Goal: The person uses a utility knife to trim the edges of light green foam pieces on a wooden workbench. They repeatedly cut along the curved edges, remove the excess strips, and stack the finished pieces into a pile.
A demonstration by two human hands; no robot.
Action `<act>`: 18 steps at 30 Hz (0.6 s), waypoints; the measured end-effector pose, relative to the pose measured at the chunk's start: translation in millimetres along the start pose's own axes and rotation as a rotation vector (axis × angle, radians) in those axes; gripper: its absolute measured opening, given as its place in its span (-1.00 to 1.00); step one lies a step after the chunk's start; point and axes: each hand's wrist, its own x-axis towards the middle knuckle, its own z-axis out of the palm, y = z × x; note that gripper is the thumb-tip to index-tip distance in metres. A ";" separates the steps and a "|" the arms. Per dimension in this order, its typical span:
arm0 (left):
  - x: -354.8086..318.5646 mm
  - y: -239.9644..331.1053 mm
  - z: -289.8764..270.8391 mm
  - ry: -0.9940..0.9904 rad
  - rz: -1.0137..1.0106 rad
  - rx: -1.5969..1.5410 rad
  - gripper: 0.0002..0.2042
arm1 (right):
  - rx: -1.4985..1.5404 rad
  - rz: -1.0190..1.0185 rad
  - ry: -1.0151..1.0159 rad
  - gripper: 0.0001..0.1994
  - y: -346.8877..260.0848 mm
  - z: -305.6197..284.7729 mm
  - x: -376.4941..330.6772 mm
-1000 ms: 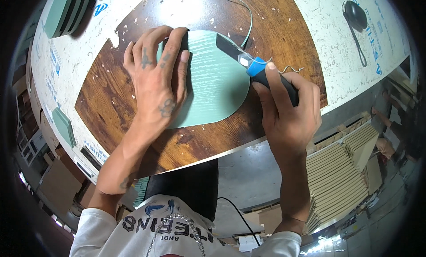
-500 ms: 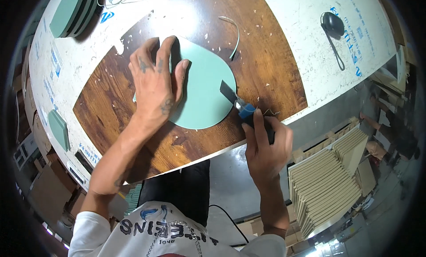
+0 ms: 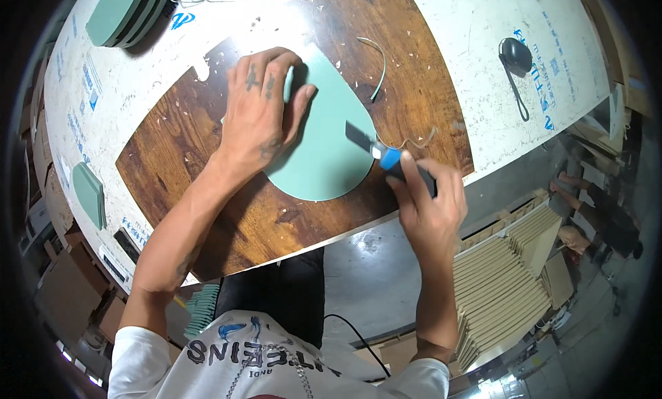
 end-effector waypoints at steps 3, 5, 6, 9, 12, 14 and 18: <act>-5.2 7.0 3.5 0.076 -0.117 0.143 -0.65 | -0.044 0.091 -0.081 -0.55 -15.8 -7.8 -33.0; -9.6 12.2 1.0 0.053 -0.203 0.234 -0.69 | -0.018 0.096 -0.109 -0.57 -23.2 -8.9 -48.7; -11.5 11.3 2.8 0.058 -0.215 0.214 -0.71 | 0.003 0.102 -0.093 -0.60 -25.8 -8.5 -52.7; -12.6 5.2 5.6 0.066 -0.181 0.216 -0.76 | -0.001 0.097 -0.058 -0.61 -26.0 -7.1 -55.6; -10.7 1.3 5.5 0.069 -0.135 0.190 -0.78 | 0.028 0.115 -0.038 -0.61 -20.2 -5.7 -46.0; -9.7 3.5 2.4 0.027 -0.180 0.187 -0.73 | 0.036 0.119 -0.029 -0.62 -15.5 -4.5 -36.8; -6.2 11.1 -3.0 0.003 -0.217 0.181 -0.75 | 0.048 0.112 -0.001 -0.63 -5.3 0.1 -14.2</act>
